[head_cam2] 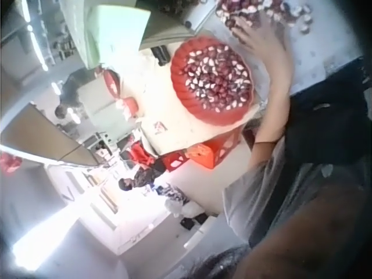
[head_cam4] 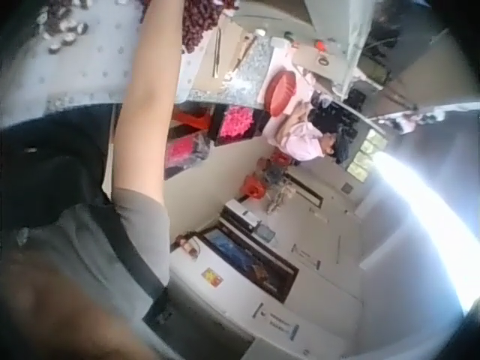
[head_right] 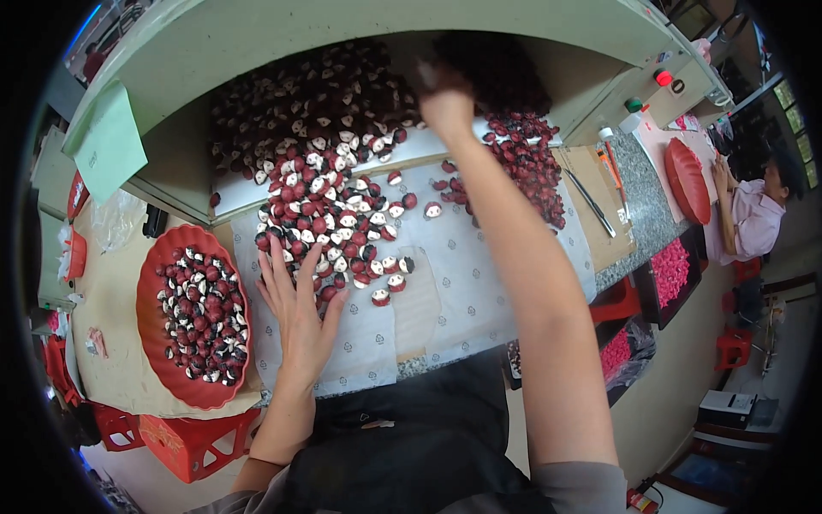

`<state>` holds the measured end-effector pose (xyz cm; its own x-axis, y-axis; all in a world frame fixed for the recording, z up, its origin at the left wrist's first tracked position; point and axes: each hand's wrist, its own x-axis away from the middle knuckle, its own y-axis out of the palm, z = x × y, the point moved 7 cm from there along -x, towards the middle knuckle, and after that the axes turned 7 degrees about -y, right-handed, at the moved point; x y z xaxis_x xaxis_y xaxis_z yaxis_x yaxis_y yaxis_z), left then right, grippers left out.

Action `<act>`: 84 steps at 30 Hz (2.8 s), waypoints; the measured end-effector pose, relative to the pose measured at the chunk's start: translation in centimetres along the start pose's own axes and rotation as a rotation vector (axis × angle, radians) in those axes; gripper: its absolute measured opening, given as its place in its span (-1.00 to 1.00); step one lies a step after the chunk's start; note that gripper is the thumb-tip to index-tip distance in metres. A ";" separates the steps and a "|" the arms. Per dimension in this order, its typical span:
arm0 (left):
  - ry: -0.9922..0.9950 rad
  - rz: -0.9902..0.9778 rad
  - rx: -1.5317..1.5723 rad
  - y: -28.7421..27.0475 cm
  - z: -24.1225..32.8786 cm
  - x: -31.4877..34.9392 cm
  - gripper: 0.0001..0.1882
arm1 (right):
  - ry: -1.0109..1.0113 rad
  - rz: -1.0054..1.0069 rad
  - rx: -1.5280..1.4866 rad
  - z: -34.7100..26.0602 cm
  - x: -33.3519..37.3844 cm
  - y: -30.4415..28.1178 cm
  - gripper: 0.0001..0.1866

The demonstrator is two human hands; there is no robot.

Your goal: The person assembles craft figurines by applying glue from a bottle onto figurine heads and attaching caps to them by hand, occasionally sorting pieces on the table.

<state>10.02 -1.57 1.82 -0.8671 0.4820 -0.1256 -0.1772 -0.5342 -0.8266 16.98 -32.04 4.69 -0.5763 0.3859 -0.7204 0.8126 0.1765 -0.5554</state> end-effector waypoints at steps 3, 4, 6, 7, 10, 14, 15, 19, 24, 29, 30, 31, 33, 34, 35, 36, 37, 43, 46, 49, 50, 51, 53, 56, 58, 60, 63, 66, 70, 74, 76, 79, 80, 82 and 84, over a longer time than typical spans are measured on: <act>0.005 -0.003 -0.019 0.2 0.2 -0.1 -0.42 | -0.218 -0.178 0.346 3.0 -2.6 2.3 -0.71; 0.001 -0.015 -0.014 0.2 0.1 0.0 -0.42 | -0.257 -0.199 0.349 4.0 -3.4 3.6 -0.70; -0.002 -0.019 -0.012 0.3 -0.2 0.2 -0.42 | -0.422 -0.107 0.457 3.4 -3.5 4.6 -0.61; -0.014 -0.034 -0.011 0.5 -0.3 0.3 -0.42 | -0.405 -0.011 0.311 3.7 -4.0 4.5 -0.62; -0.022 -0.056 -0.006 0.6 -0.3 -0.1 -0.42 | -0.441 0.036 0.229 4.7 -4.2 4.6 -0.64; -0.038 -0.067 -0.007 0.2 -0.5 0.1 -0.41 | -0.102 -0.101 0.028 1.7 -1.9 4.2 -0.70; -0.031 -0.061 0.001 0.3 -0.4 0.1 -0.40 | -0.099 -0.104 0.030 1.5 -0.9 4.6 -0.70; -0.024 -0.041 0.005 0.3 -0.2 -0.1 -0.38 | 0.142 -0.047 -0.273 1.2 2.1 4.2 -0.77; -0.021 -0.010 -0.008 0.3 -0.3 0.0 -0.37 | 0.392 0.001 -0.605 -3.1 5.4 3.3 -0.84; 0.001 0.017 0.010 0.3 -0.2 0.2 -0.35 | 0.478 0.010 -0.638 -7.0 7.5 2.4 -0.87; 0.012 0.014 0.027 0.4 -0.1 0.1 -0.34 | 0.479 0.012 -0.639 -7.2 7.8 2.0 -0.87; 0.025 0.027 0.026 0.5 0.0 0.0 -0.36 | 0.500 -0.010 -0.679 -7.6 8.1 2.0 -0.87; 0.031 0.030 -0.019 0.4 0.3 -0.1 -0.37 | 0.586 -0.143 -0.738 -8.1 8.7 1.6 -0.86; 0.035 0.030 -0.062 0.2 0.4 0.1 -0.38 | 0.588 -0.145 -0.740 -8.1 9.1 0.9 -0.86; 0.036 0.071 -0.084 -0.2 0.7 0.3 -0.42 | 0.528 -0.106 -0.779 -8.2 9.2 0.0 -0.85; 0.028 0.074 -0.086 -0.6 0.8 0.4 -0.42 | 0.468 -0.068 -0.817 -8.3 9.5 -0.9 -0.83; 0.143 0.036 -0.124 -0.5 2.0 0.7 -0.44 | 0.465 -0.071 -0.813 -7.6 10.1 -1.8 -0.83; 0.352 -0.124 -0.127 1.6 4.0 1.7 -0.55 | 0.393 -0.238 -0.656 -7.6 13.7 -4.2 -0.81; 0.259 -0.041 -0.144 1.5 3.0 1.1 -0.59 | 0.290 -0.271 -0.646 -10.0 14.4 -3.7 -0.82; 0.226 -0.031 -0.124 1.3 2.5 0.7 -0.62 | 0.277 -0.344 -0.679 -11.9 14.8 -3.5 -0.79; 0.202 -0.035 -0.120 1.2 2.3 0.7 -0.62 | 0.289 -0.360 -0.713 -12.1 14.9 -3.5 -0.79; 0.196 -0.046 -0.125 1.2 2.2 0.6 -0.62 | 0.299 -0.394 -0.739 -12.2 15.1 -3.4 -0.79; 0.193 -0.064 -0.111 0.8 2.5 0.7 -0.61 | 0.304 -0.415 -0.773 -12.0 15.3 -3.5 -0.78; 0.202 -0.063 -0.104 0.6 2.9 1.0 -0.59 | 0.298 -0.435 -0.855 -12.0 15.5 -3.6 -0.78; 0.236 -0.075 -0.086 0.6 3.4 1.4 -0.57 | 0.324 -0.400 -0.864 -12.5 15.5 -3.8 -0.78; 0.250 -0.079 -0.080 0.7 3.9 1.7 -0.54 | 0.357 -0.414 -0.893 -13.0 15.8 -3.7 -0.78; 0.201 -0.081 -0.117 1.1 3.8 1.4 -0.53 | 0.437 -0.345 -1.016 -13.2 16.1 -3.7 -0.79; 0.218 -0.062 -0.163 1.0 3.7 1.3 -0.55 | 0.403 -0.313 -0.954 -12.3 16.0 -4.8 -0.83; 0.261 0.048 -0.132 -1.1 5.3 -0.8 -0.70 | 0.420 -0.265 -0.899 -7.8 14.1 -7.5 -0.89; 0.287 0.390 -0.148 -2.8 8.1 -8.2 -0.85 | 0.520 -0.148 -0.910 -4.2 13.6 -11.0 -0.88; 0.308 0.489 -0.229 -1.9 8.4 -11.8 -0.89 | 0.649 -0.030 -0.995 -3.2 14.4 -12.8 -0.90; 0.213 0.299 -0.464 1.0 8.1 -15.8 -0.88 | 0.649 -0.025 -0.978 -2.4 15.8 -14.5 -0.89; 0.159 0.136 -0.599 2.6 7.6 -16.7 -0.86 | 0.643 -0.034 -0.945 -1.9 16.3 -15.0 -0.89; 0.160 0.091 -0.646 3.5 7.9 -17.2 -0.84 | 0.668 -0.020 -0.955 -1.3 17.1 -16.1 -0.89; 0.161 0.047 -0.697 3.7 8.4 -17.4 -0.83 | 0.672 0.011 -0.966 -0.8 17.6 -16.9 -0.89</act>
<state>20.53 -17.73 5.58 -0.7774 0.5948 -0.2047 0.2440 -0.0149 -0.9697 -6.83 -27.53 1.67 -0.6420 0.7404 -0.1991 0.7121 0.6720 0.2031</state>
